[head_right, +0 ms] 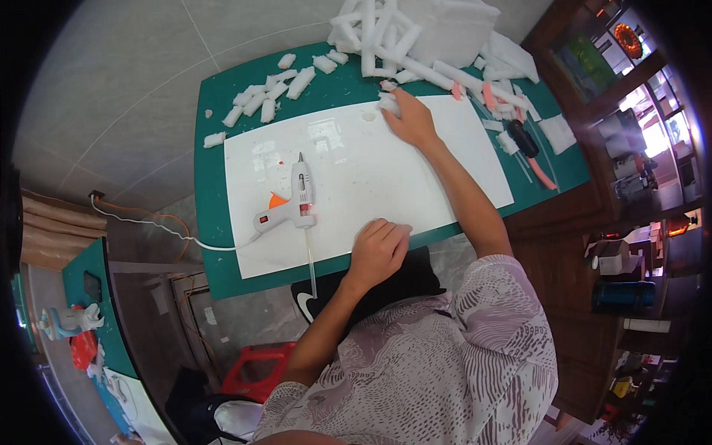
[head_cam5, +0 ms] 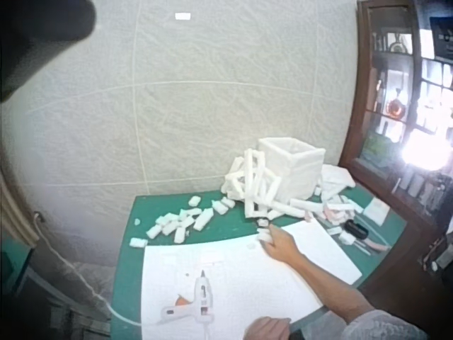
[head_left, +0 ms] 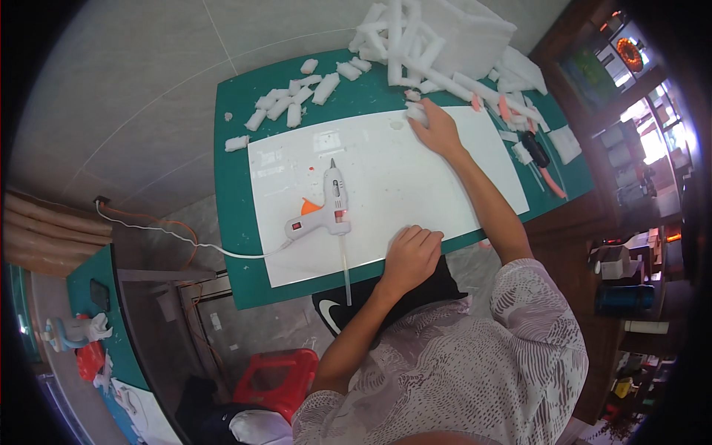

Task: The person glues white foam blocks together using a hot glue gun, then applies glue to pink and white foam strips and presses them together by hand.

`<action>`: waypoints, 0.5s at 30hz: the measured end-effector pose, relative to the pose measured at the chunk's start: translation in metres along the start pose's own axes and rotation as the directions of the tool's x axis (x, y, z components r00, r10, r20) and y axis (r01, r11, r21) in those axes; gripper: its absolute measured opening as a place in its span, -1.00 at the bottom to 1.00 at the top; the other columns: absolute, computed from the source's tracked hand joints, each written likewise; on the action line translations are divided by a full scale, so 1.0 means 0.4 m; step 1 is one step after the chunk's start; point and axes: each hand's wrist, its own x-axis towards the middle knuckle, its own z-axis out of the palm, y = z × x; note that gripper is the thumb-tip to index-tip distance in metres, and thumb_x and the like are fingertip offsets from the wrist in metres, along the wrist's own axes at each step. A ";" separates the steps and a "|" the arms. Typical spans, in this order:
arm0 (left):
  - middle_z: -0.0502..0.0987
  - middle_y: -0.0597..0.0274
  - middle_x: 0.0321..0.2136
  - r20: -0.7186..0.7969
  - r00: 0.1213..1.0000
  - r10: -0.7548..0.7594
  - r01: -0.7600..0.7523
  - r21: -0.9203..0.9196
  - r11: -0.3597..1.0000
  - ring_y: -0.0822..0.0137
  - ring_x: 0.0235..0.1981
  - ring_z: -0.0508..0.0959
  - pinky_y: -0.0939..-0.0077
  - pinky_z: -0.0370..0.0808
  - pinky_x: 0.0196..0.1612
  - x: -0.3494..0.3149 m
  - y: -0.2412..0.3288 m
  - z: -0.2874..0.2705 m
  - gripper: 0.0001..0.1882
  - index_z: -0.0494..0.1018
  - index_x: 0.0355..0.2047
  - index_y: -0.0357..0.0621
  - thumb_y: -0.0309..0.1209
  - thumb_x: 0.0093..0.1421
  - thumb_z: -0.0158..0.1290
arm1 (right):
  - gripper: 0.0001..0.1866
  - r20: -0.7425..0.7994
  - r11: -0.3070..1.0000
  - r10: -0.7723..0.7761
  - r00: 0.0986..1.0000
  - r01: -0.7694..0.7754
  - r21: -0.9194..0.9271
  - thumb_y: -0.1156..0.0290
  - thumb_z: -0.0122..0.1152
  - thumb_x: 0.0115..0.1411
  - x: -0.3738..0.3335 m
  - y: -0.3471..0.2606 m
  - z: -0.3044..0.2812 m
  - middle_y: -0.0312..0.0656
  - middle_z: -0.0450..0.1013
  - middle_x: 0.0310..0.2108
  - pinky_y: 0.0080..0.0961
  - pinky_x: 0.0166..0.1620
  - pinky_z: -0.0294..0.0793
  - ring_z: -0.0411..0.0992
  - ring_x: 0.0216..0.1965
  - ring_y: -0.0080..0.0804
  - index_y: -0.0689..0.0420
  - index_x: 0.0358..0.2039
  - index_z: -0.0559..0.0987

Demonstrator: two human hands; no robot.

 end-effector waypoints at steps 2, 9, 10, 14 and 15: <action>0.52 0.16 -0.47 -0.004 1.000 0.001 -0.001 -0.005 1.000 0.13 -0.39 0.51 0.27 0.46 -0.26 0.003 0.003 0.005 -0.87 0.53 -0.33 -0.20 -0.58 0.07 0.13 | -0.52 -0.046 0.998 -0.032 0.998 0.029 -0.054 0.16 0.24 0.20 0.000 -0.002 -0.005 0.04 0.54 -0.07 -0.21 -0.02 0.48 0.51 -0.06 0.04 0.13 0.06 0.45; 0.55 0.12 -0.48 -0.019 0.999 -0.029 0.029 0.022 0.999 0.11 -0.44 0.52 0.28 0.46 -0.32 0.007 0.005 0.004 -0.87 0.54 -0.33 -0.24 -0.61 0.06 0.13 | -0.35 0.025 0.994 0.069 0.997 -0.071 0.082 0.06 0.31 0.19 0.003 -0.054 -0.038 0.08 0.53 -0.09 -0.22 -0.04 0.48 0.51 -0.06 0.07 0.07 0.20 0.35; 0.55 0.12 -0.48 -0.012 1.000 -0.024 0.024 0.024 0.999 0.11 -0.44 0.52 0.28 0.46 -0.32 0.008 0.005 0.006 -0.87 0.54 -0.33 -0.24 -0.61 0.06 0.13 | -0.35 0.019 0.994 0.074 0.997 -0.076 0.085 0.06 0.31 0.19 0.003 -0.054 -0.038 0.08 0.53 -0.09 -0.22 -0.04 0.48 0.51 -0.06 0.07 0.07 0.20 0.35; 0.55 0.11 -0.48 -0.033 0.999 -0.030 0.030 0.026 0.999 0.11 -0.45 0.52 0.29 0.46 -0.34 0.011 0.009 0.013 -0.87 0.55 -0.33 -0.27 -0.63 0.07 0.14 | -0.36 0.012 0.990 0.003 1.000 -0.004 0.143 0.16 0.29 0.21 -0.005 -0.014 -0.047 0.03 0.41 0.13 -0.27 0.13 0.40 0.40 0.14 -0.01 0.01 0.27 0.34; 0.55 0.10 -0.48 -0.041 0.999 -0.036 0.037 0.024 0.999 0.10 -0.46 0.52 0.29 0.46 -0.35 0.013 0.011 0.016 -0.86 0.56 -0.32 -0.27 -0.64 0.07 0.14 | -0.43 0.077 0.981 -0.106 0.991 0.092 0.170 0.20 0.26 0.22 -0.005 0.005 -0.053 0.03 0.41 0.14 -0.25 0.15 0.39 0.41 0.12 0.01 0.04 0.22 0.39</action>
